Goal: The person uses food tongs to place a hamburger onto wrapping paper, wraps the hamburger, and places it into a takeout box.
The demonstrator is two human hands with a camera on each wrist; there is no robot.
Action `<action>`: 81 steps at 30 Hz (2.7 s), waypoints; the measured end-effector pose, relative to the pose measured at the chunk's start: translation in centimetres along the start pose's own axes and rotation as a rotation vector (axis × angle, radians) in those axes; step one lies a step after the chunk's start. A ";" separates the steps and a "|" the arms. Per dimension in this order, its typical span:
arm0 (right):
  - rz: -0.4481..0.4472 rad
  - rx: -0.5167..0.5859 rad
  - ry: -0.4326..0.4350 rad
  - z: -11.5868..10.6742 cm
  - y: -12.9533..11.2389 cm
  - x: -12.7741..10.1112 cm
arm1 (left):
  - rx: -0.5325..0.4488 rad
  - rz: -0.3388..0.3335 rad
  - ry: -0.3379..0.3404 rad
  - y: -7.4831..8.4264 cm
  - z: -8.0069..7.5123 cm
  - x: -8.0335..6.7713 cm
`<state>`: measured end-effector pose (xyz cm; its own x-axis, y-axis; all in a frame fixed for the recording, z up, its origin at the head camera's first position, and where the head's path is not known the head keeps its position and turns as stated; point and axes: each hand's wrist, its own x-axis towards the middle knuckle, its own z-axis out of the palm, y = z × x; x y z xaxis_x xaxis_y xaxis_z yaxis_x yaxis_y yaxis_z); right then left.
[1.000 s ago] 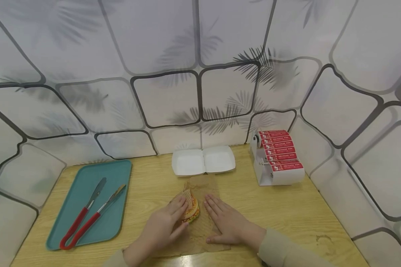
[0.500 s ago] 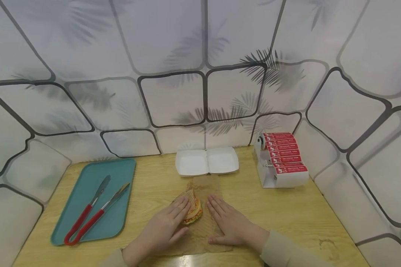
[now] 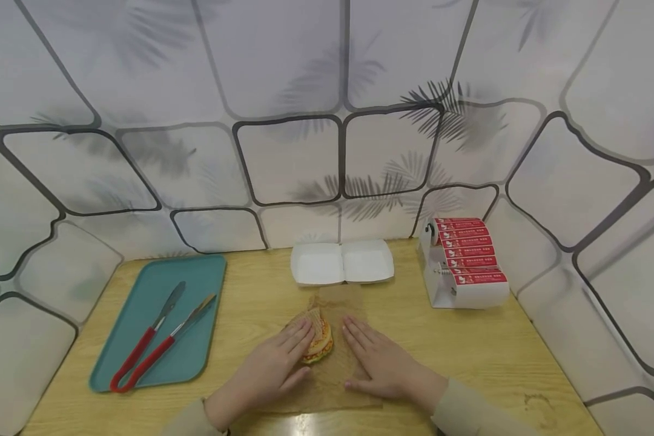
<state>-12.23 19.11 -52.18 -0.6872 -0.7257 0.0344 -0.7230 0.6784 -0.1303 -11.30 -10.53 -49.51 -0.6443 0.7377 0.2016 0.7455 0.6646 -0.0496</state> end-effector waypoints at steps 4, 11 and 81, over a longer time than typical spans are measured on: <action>-0.018 -0.040 0.046 -0.1 0.2 -0.4 | -0.006 -0.003 -0.018 -0.1 -0.1 0.1; -0.090 -0.029 0.109 0.0 0.8 -1.3 | 0.006 0.010 0.000 -0.2 -0.1 0.1; -0.108 0.605 0.443 -2.8 0.9 8.9 | -0.447 -0.094 0.049 -1.1 0.0 -0.2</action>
<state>-19.17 13.62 -49.18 -0.6711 -0.5841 0.4565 -0.7107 0.3319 -0.6202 -11.99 -11.37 -49.54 -0.7120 0.6630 0.2314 0.6915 0.6044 0.3956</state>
